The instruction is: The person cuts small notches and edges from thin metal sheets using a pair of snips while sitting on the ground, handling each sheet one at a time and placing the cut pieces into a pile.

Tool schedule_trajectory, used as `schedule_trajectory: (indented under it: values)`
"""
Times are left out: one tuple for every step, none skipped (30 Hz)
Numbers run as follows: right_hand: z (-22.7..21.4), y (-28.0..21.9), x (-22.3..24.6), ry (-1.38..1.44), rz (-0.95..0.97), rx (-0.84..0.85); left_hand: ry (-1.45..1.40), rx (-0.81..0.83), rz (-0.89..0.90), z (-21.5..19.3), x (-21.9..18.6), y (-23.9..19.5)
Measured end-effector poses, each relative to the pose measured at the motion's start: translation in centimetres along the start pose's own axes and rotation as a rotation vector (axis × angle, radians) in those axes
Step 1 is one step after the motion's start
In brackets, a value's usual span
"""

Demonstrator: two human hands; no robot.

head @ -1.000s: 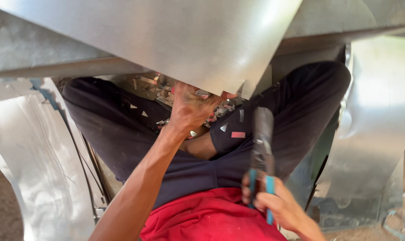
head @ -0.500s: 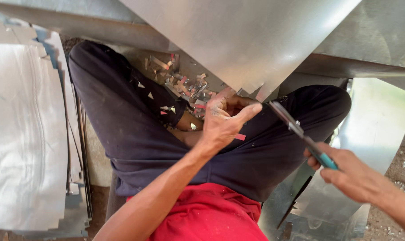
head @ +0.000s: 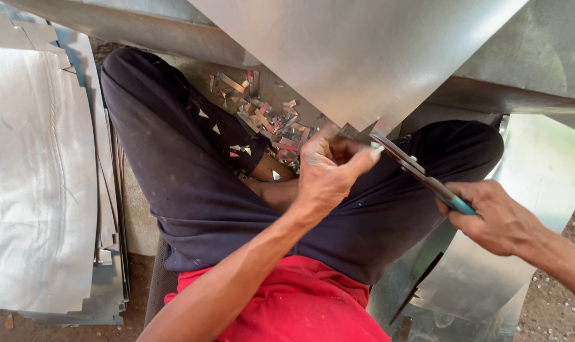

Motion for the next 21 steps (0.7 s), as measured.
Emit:
schedule_trajectory:
  values:
    - [0.6,-0.1,-0.8,0.053,0.005,-0.035,0.100,0.077,-0.014,-0.1,-1.1,0.2]
    - [1.4,-0.1,-1.7,0.107,0.005,-0.074,0.204,0.153,-0.025,-0.7,-2.5,0.7]
    - [2.5,-0.1,-2.7,0.161,0.005,-0.113,0.309,0.228,-0.036,-1.5,-4.1,1.2]
    - [4.1,-0.3,-3.9,0.184,0.039,-0.141,0.176,0.159,-0.073,-2.6,-5.6,2.0]
    - [6.3,-0.9,-5.0,0.207,0.073,-0.169,0.043,0.091,-0.109,-3.8,-7.0,3.1]
    - [8.3,-0.8,-5.7,0.227,0.089,-0.201,-0.086,0.013,-0.133,-5.1,-8.4,4.2]
    - [10.1,-1.4,-6.0,0.297,-0.057,-0.311,-0.130,0.001,-0.092,-5.6,-9.7,5.1]
    - [11.7,-1.3,-6.1,0.367,-0.216,-0.428,-0.169,-0.016,-0.035,-6.0,-10.9,5.9]
    - [14.0,-0.2,-6.7,0.438,-0.083,-0.286,-0.208,-0.031,0.021,-6.1,-12.0,6.2]
    - [16.3,0.8,-7.3,0.506,0.064,-0.143,-0.130,-0.104,0.070,-5.8,-12.3,6.1]
    - [18.6,2.1,-7.0,0.709,0.123,-0.113,-0.053,-0.178,0.119,-4.8,-12.1,5.7]
    - [20.4,3.0,-6.9,0.915,0.194,-0.073,0.018,-0.245,0.154,-3.1,-11.4,5.4]
    - [20.9,4.6,-6.6,0.801,0.040,-0.070,0.045,-0.092,0.333,-0.3,-11.0,6.3]
    - [21.7,4.5,-6.4,0.676,-0.099,-0.054,0.065,0.055,0.496,2.1,-10.4,6.2]
    - [22.6,3.8,-6.4,0.742,-0.079,-0.086,0.225,0.202,0.333,3.9,-8.9,6.6]
    - [22.9,3.8,-6.1,0.796,-0.052,-0.119,0.370,0.341,0.164,5.0,-7.4,6.7]
    - [22.9,3.7,-5.7,0.848,-0.024,-0.153,0.195,0.417,0.040,4.6,-6.2,5.8]
    - [22.2,3.5,-5.2,0.822,-0.057,-0.189,0.024,0.496,-0.075,3.9,-5.1,5.0]
    - [21.2,3.4,-4.3,0.795,-0.091,-0.224,-0.148,0.577,-0.189,3.2,-4.1,3.8]
    - [20.4,2.7,-3.1,0.779,-0.114,-0.258,-0.339,0.543,-0.201,1.6,-3.4,2.4]
    - [19.5,2.0,-1.9,0.855,-0.066,-0.243,-0.529,0.506,-0.214,-0.6,-3.1,1.3]
Point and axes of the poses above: each hand's wrist, its own y-axis towards the middle knuckle, its own z-axis out of the palm, x = y × z, the point moved 3 cm from there along y, towards the middle knuckle, and after that the axes turned 7 degrees about -y, right-handed, at the moved point
